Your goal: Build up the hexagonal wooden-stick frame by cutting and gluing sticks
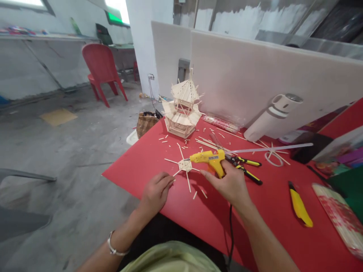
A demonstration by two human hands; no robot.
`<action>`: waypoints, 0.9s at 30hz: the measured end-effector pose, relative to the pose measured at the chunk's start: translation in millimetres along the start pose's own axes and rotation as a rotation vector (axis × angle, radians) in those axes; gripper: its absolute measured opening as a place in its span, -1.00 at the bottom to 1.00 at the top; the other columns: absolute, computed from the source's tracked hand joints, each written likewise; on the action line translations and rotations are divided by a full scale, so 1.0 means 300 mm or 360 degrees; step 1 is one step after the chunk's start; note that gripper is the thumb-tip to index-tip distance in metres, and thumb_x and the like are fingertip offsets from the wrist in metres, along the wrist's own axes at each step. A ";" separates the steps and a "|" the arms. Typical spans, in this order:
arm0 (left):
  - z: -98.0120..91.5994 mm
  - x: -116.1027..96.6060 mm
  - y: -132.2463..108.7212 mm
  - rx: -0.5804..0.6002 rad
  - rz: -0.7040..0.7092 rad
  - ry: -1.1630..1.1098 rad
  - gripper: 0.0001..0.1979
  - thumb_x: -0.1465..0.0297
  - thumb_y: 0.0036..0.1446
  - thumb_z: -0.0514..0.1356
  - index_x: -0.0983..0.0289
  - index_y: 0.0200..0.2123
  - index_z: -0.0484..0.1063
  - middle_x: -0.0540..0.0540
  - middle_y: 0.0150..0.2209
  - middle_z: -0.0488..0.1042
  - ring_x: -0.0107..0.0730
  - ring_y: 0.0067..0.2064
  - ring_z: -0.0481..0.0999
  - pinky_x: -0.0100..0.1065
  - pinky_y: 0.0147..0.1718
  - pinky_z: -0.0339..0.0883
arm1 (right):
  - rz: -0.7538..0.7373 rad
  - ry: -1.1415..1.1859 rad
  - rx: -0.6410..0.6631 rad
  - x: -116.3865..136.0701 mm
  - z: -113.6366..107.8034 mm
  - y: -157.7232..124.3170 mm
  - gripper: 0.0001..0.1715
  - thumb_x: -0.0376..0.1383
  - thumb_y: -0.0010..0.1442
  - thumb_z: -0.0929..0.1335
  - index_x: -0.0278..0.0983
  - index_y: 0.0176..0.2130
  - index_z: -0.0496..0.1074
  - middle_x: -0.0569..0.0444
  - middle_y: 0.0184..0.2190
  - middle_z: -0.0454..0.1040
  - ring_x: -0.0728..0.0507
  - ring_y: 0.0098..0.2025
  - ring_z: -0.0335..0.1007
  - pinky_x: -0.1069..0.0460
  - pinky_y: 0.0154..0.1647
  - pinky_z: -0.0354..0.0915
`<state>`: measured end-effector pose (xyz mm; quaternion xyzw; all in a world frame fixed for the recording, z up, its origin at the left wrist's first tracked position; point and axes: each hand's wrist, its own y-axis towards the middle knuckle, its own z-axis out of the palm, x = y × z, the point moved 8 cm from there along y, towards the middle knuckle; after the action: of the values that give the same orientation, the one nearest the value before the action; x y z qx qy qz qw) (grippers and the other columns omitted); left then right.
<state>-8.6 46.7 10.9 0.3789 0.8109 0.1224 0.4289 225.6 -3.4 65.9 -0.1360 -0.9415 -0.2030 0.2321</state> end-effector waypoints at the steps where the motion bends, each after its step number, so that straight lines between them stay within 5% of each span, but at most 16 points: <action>1: -0.001 0.005 -0.002 -0.0007 -0.0020 0.0007 -0.82 0.46 0.31 0.07 0.25 -0.18 0.48 0.14 -0.25 0.49 -0.40 -0.26 0.50 -0.40 -0.28 0.37 | -0.0102 -0.0143 -0.0030 0.020 0.001 0.016 -0.45 0.20 0.06 0.37 -0.23 -0.37 0.37 0.15 -0.62 0.38 -0.06 -0.59 0.25 0.06 -0.52 0.07; 12: 0.012 0.027 -0.010 0.0013 -0.0068 0.0087 -0.79 0.52 0.29 0.04 0.24 -0.21 0.48 0.16 -0.14 0.52 -0.32 -0.17 0.45 -0.31 -0.21 0.37 | -0.0483 -0.0866 -0.0002 0.081 0.109 0.068 -0.64 -0.02 0.18 0.28 -0.25 -0.35 0.40 0.04 -0.51 0.49 -0.09 -0.51 0.36 0.05 -0.50 -0.03; 18: 0.039 0.046 -0.018 0.0128 -0.0089 0.0121 -0.79 0.52 0.28 0.06 0.23 -0.17 0.48 0.17 -0.05 0.52 -0.27 -0.09 0.42 -0.27 -0.18 0.38 | -0.0551 -0.0707 -0.0019 0.086 0.111 0.068 -0.67 -0.03 0.19 0.31 -0.23 -0.40 0.35 0.08 -0.54 0.42 -0.08 -0.50 0.33 0.05 -0.47 0.06; 24: 0.062 0.056 -0.020 0.0202 -0.0101 0.0212 -0.76 0.50 0.30 0.03 0.21 -0.21 0.50 0.14 -0.05 0.52 -0.26 -0.10 0.42 -0.28 -0.23 0.39 | -0.0358 -0.0359 0.0011 0.085 0.064 0.101 -0.48 0.15 0.14 0.35 -0.20 -0.50 0.23 0.20 -0.63 0.28 0.00 -0.59 0.11 0.08 -0.49 0.08; 27: 0.061 0.054 -0.021 0.0181 -0.0099 0.0205 -0.75 0.50 0.30 0.02 0.22 -0.22 0.51 0.14 -0.06 0.52 -0.26 -0.10 0.42 -0.27 -0.23 0.39 | -0.0174 -0.0242 0.0126 0.044 0.054 0.114 -0.49 0.15 0.22 0.29 -0.20 -0.45 0.26 0.18 -0.60 0.34 -0.02 -0.58 0.16 0.08 -0.49 0.08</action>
<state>-3.1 51.8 -13.2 0.3686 0.8537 0.0868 0.3574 220.1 36.2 70.4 -0.0901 -0.9697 -0.1669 0.1537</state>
